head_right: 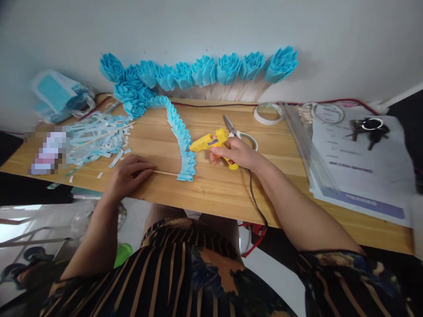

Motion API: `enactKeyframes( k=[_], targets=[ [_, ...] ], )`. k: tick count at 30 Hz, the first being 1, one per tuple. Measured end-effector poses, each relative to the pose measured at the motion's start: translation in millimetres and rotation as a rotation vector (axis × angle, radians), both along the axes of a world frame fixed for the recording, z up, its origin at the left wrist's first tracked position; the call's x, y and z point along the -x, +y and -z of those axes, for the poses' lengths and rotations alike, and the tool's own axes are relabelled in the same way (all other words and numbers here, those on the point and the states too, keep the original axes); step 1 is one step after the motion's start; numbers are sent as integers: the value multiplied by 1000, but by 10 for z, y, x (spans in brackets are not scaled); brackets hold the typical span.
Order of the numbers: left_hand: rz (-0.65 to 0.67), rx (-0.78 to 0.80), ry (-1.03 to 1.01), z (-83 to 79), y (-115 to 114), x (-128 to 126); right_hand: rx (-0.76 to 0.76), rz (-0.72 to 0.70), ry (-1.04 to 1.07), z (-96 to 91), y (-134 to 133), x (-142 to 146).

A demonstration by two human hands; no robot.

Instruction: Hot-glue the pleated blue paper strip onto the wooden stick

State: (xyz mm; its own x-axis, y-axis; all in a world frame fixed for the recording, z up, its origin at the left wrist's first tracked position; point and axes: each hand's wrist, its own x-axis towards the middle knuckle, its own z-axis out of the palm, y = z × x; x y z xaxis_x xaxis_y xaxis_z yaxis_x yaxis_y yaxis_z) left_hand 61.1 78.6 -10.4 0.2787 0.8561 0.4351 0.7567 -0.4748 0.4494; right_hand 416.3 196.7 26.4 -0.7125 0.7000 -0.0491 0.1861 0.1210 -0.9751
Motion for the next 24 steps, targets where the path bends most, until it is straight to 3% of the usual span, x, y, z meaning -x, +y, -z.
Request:
enactKeyframes(
  k=[14, 24],
  targets=[
    [40, -6, 9, 4, 21, -5, 22, 16, 18, 76, -9, 8],
    [29, 7, 12, -2, 19, -11, -59, -11, -39, 46, -20, 21]
  ],
)
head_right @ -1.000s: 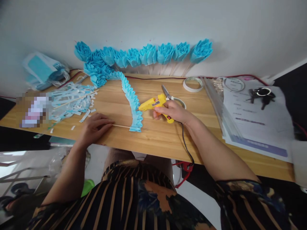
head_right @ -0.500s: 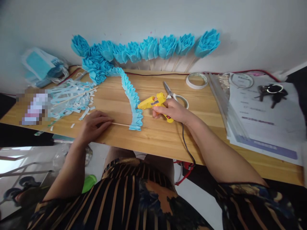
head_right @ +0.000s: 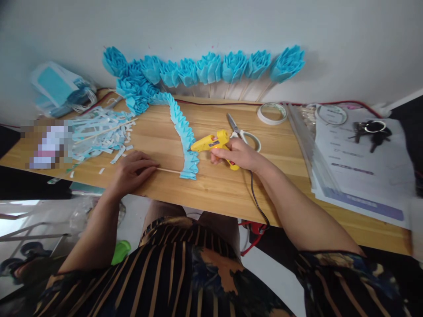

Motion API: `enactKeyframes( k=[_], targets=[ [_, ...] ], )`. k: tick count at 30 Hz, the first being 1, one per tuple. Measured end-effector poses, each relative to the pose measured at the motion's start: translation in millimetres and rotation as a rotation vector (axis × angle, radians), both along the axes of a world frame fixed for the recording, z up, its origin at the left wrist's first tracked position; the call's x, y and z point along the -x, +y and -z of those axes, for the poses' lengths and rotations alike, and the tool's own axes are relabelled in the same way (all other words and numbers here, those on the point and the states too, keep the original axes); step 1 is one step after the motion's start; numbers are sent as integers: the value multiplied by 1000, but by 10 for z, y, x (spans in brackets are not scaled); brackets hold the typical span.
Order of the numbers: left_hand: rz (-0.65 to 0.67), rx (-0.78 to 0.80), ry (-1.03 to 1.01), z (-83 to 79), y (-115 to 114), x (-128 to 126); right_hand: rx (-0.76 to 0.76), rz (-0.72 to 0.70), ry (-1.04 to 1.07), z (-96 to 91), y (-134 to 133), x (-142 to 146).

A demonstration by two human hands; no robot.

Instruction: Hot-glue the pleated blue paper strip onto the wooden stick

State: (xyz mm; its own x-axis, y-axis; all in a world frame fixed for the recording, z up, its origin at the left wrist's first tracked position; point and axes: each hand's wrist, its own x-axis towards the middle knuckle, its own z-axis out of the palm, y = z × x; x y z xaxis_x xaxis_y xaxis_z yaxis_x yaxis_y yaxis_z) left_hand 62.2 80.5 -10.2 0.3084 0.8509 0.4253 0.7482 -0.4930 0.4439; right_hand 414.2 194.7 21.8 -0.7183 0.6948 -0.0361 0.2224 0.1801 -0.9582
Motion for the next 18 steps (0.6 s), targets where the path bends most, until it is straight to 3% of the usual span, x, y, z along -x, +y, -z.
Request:
enactKeyframes(
  k=[7, 18],
  targets=[
    [2, -6, 15, 3, -6, 3, 29, 72, 15, -6, -17, 24],
    [0, 1, 0, 20, -5, 3, 48, 53, 12, -13, -13, 9]
  ],
)
